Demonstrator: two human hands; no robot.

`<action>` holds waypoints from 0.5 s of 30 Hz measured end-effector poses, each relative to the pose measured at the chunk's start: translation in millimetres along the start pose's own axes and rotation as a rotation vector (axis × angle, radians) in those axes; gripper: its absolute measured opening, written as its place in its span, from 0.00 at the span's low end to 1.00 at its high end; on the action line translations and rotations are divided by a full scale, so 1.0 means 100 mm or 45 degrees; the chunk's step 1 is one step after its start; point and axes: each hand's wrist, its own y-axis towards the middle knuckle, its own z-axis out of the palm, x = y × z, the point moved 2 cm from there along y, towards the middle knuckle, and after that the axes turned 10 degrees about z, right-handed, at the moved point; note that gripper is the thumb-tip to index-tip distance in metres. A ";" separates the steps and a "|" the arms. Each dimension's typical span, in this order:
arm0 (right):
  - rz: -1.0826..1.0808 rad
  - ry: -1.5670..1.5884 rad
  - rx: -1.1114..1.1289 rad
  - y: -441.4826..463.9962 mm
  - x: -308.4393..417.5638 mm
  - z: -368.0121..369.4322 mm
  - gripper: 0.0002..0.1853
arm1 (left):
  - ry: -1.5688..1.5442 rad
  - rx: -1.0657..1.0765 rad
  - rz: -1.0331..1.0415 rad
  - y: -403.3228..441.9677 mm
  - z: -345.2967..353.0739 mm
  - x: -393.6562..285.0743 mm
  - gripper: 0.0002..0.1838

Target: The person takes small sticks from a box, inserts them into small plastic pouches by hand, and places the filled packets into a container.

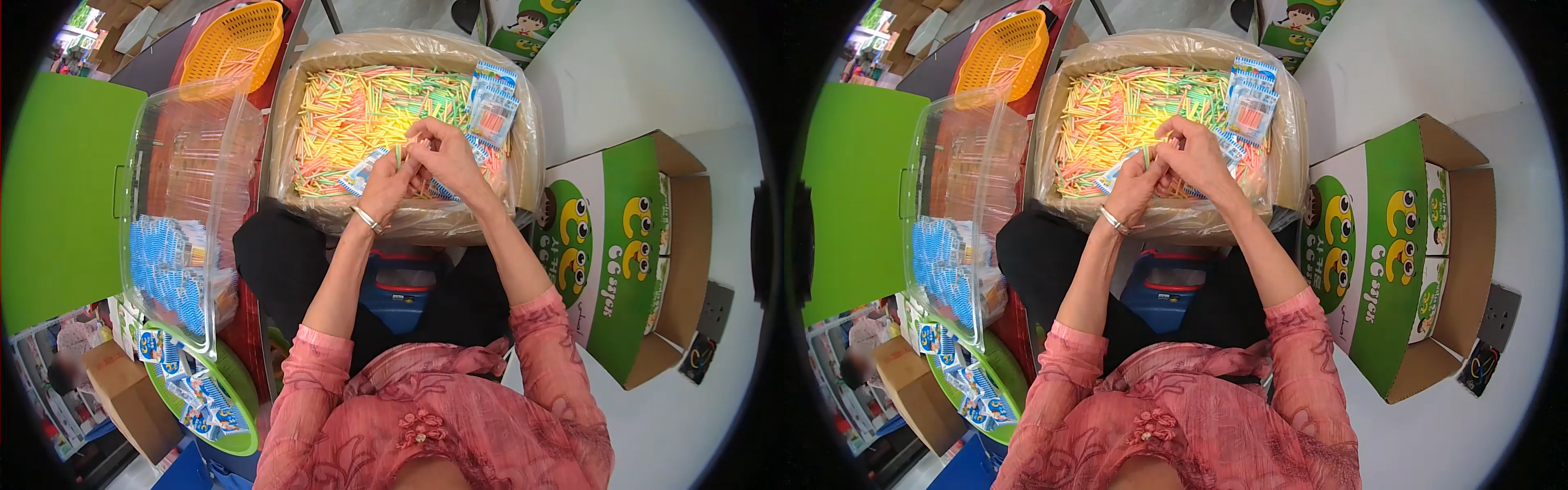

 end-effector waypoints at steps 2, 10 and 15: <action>0.048 0.050 0.075 -0.02 0.00 0.01 0.09 | 0.036 -0.031 0.000 0.00 0.02 0.03 0.12; 0.087 0.563 0.300 -0.16 0.12 -0.19 0.06 | 0.053 0.064 -0.031 0.09 0.02 -0.06 0.12; -0.050 0.183 -0.135 -0.25 0.19 -0.41 0.05 | 0.544 0.047 0.080 0.37 -0.20 0.02 0.12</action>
